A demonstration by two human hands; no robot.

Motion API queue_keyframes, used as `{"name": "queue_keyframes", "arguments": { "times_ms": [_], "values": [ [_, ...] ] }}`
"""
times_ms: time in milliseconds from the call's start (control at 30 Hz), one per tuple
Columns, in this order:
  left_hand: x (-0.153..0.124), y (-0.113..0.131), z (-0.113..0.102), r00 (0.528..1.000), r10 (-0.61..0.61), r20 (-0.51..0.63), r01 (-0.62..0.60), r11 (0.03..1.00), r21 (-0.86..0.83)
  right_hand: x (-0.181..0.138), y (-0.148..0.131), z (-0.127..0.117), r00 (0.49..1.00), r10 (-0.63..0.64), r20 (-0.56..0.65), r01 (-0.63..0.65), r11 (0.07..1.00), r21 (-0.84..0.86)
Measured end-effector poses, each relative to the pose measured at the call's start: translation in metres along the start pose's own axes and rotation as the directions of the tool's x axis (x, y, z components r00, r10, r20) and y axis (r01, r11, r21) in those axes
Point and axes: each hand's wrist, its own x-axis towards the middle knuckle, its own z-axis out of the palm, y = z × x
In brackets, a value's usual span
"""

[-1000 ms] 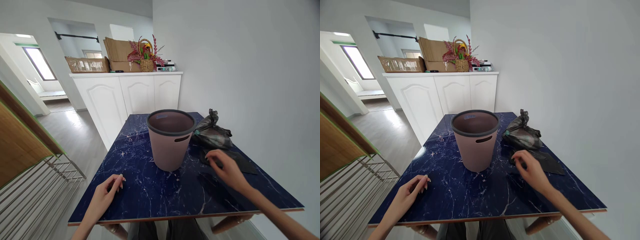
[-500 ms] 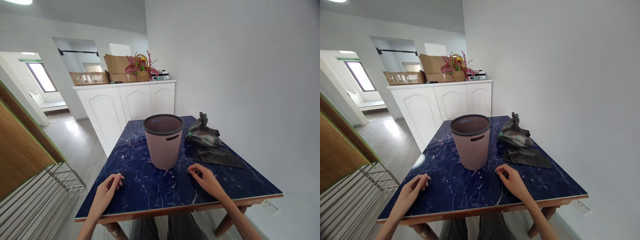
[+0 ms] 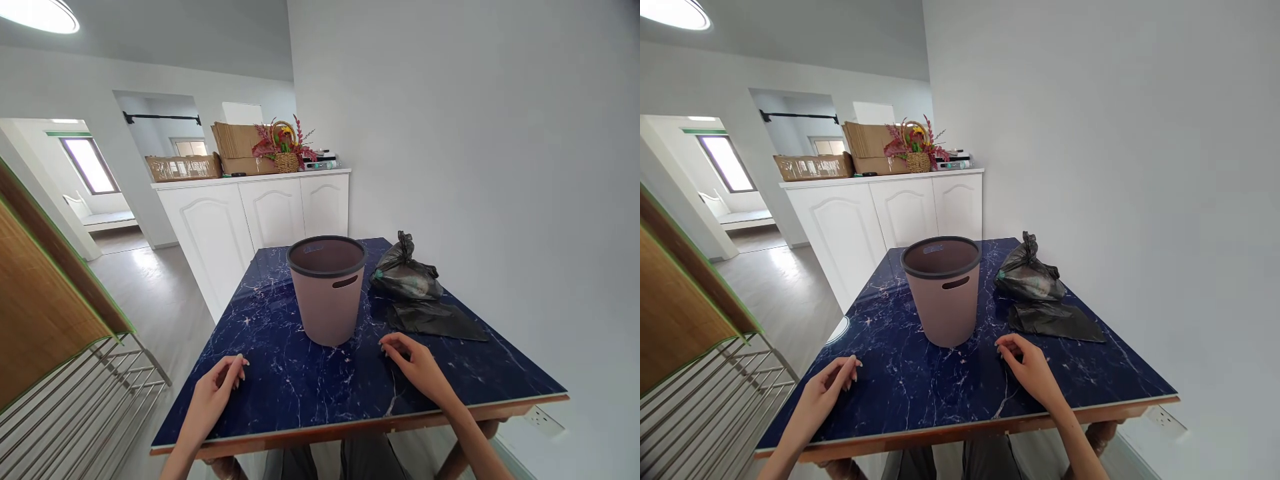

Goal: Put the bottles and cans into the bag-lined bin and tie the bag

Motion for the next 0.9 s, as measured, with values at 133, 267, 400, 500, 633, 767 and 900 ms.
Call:
{"name": "queue_keyframes", "arguments": {
  "times_ms": [133, 267, 400, 500, 633, 767, 900],
  "values": [
    [-0.0017, 0.0049, -0.0012, 1.0, 0.003, -0.003, -0.003, 1.0, 0.003, -0.0001, -0.0006, -0.0001, 1.0, -0.001, 0.008, 0.001, 1.0, 0.0],
    [-0.002, 0.0045, -0.0012, 1.0, 0.005, 0.0, -0.005, 1.0, 0.002, -0.0001, 0.0003, 0.0, 1.0, 0.0, 0.005, 0.0, 1.0, 0.002],
    [-0.0017, 0.0017, -0.0005, 1.0, -0.004, 0.003, 0.004, 1.0, 0.001, -0.0003, -0.001, -0.0008, 1.0, 0.001, 0.005, -0.001, 1.0, 0.006],
    [-0.0017, 0.0009, -0.0001, 1.0, -0.008, 0.002, 0.008, 1.0, 0.005, -0.0008, -0.0029, -0.0019, 1.0, 0.008, 0.006, -0.008, 1.0, 0.003],
    [-0.0014, 0.0018, 0.0, 1.0, -0.002, -0.001, 0.002, 1.0, 0.021, -0.0009, -0.0033, -0.0024, 1.0, 0.003, 0.001, -0.003, 1.0, -0.009],
    [-0.0012, 0.0035, 0.0002, 1.0, 0.0, -0.002, 0.0, 1.0, 0.031, -0.0003, -0.0009, -0.0025, 1.0, -0.013, -0.011, 0.012, 0.999, -0.031],
    [-0.0015, 0.0052, 0.0005, 1.0, -0.006, -0.01, 0.006, 0.999, 0.032, 0.0002, 0.0051, -0.0023, 0.999, -0.034, -0.018, 0.033, 0.998, -0.057]
  ]
}}
